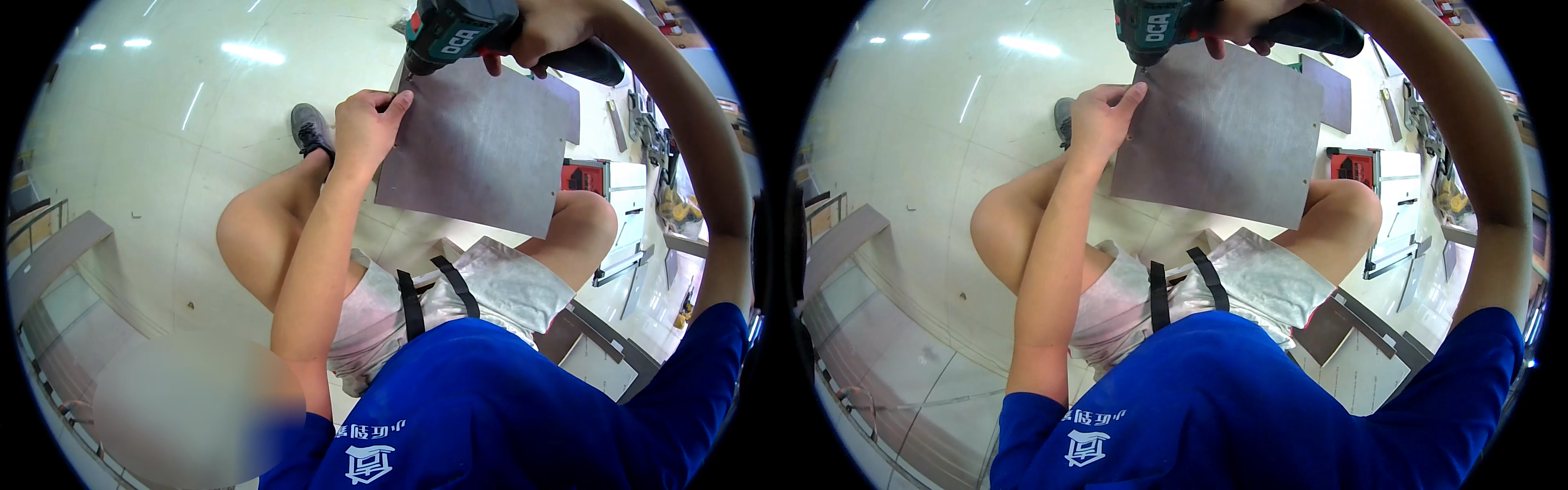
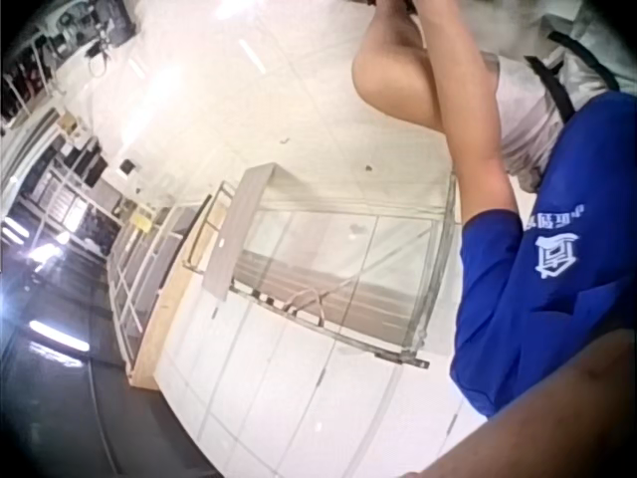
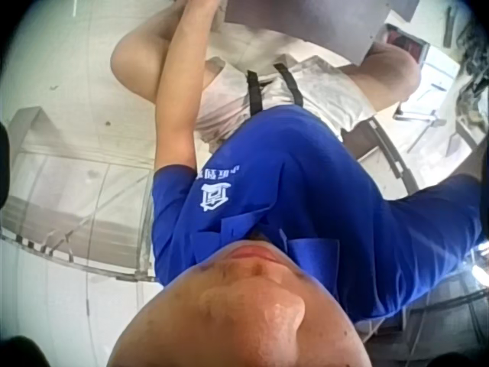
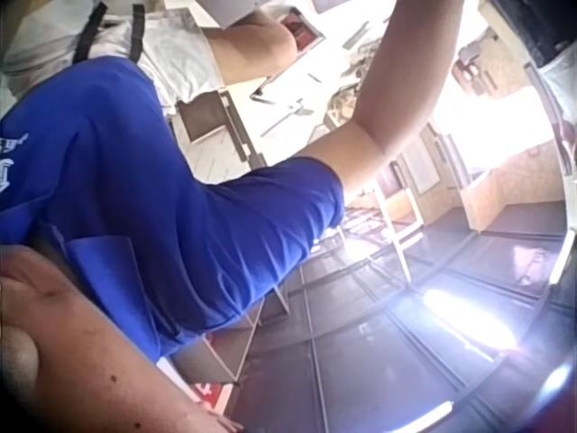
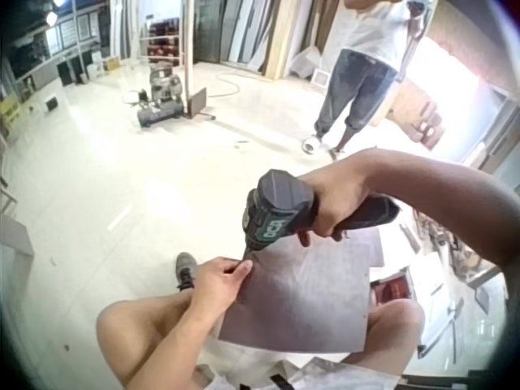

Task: The person sits on the floor and assembles a small wooden cabinet using a cordless drill. They align pre-drilled holes on multiple panels, insert screws, and tighten them to join the pieces together.

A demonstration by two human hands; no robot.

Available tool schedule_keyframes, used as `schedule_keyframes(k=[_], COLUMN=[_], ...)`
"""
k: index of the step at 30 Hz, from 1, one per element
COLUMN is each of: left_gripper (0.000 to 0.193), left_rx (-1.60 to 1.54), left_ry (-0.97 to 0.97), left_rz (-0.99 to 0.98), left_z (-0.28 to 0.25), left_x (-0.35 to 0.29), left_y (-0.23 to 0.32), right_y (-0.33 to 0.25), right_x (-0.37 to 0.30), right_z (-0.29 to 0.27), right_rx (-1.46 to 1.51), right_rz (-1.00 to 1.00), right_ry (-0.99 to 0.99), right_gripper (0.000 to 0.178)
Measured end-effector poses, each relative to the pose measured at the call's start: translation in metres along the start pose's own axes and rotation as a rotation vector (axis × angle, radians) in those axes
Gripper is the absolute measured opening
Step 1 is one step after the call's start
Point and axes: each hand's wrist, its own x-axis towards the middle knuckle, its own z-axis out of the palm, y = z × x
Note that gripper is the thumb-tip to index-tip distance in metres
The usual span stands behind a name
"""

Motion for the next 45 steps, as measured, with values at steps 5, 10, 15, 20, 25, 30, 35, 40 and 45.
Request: schedule_keyframes(k=[5, 10, 15, 20, 25, 30, 35, 40, 45], left_gripper=[0.048, 0.041, 0.042, 0.044, 0.044, 0.044, 0.043, 0.042, 0.042], left_rx=[0.025, 0.005, 0.014, -0.031, -0.009, 0.019, 0.011, 0.014, 0.046], left_ry=[-0.080, 0.055, 0.006, 0.031, -0.002, 0.001, 0.019, 0.017, 0.035], left_rz=[-0.136, 0.044, -0.024, -0.014, -0.041, -0.018, -0.043, -0.048, 0.000], left_z=[-0.009, 0.001, 0.001, 0.003, 0.002, 0.002, 0.004, 0.003, 0.003], left_x=[-0.001, -0.001, 0.001, -0.002, 0.000, 0.002, 0.001, 0.001, 0.001], left_y=[0.011, -0.001, -0.004, 0.001, -0.002, -0.006, -0.005, -0.006, -0.004], right_y=[-0.013, -0.013, -0.006, -0.001, 0.002, -0.002, 0.003, -0.008, 0.003], right_x=[0.008, 0.013, 0.018, 0.012, 0.013, 0.018, 0.018, 0.015, 0.025], right_z=[0.001, -0.004, -0.001, 0.005, 0.009, 0.006, -0.004, -0.007, -0.004], right_rx=[-0.017, 0.076, -0.005, -0.032, -0.109, -0.130, -0.069, -0.057, -0.128], right_rz=[0.047, 0.088, 0.166, 0.069, 0.024, 0.004, 0.006, -0.011, -0.007], right_ry=[0.021, -0.002, 0.039, 0.095, 0.102, 0.089, 0.059, 0.018, 0.020], right_gripper=[0.030, 0.034, 0.030, 0.020, 0.022, 0.026, 0.026, 0.022, 0.021])
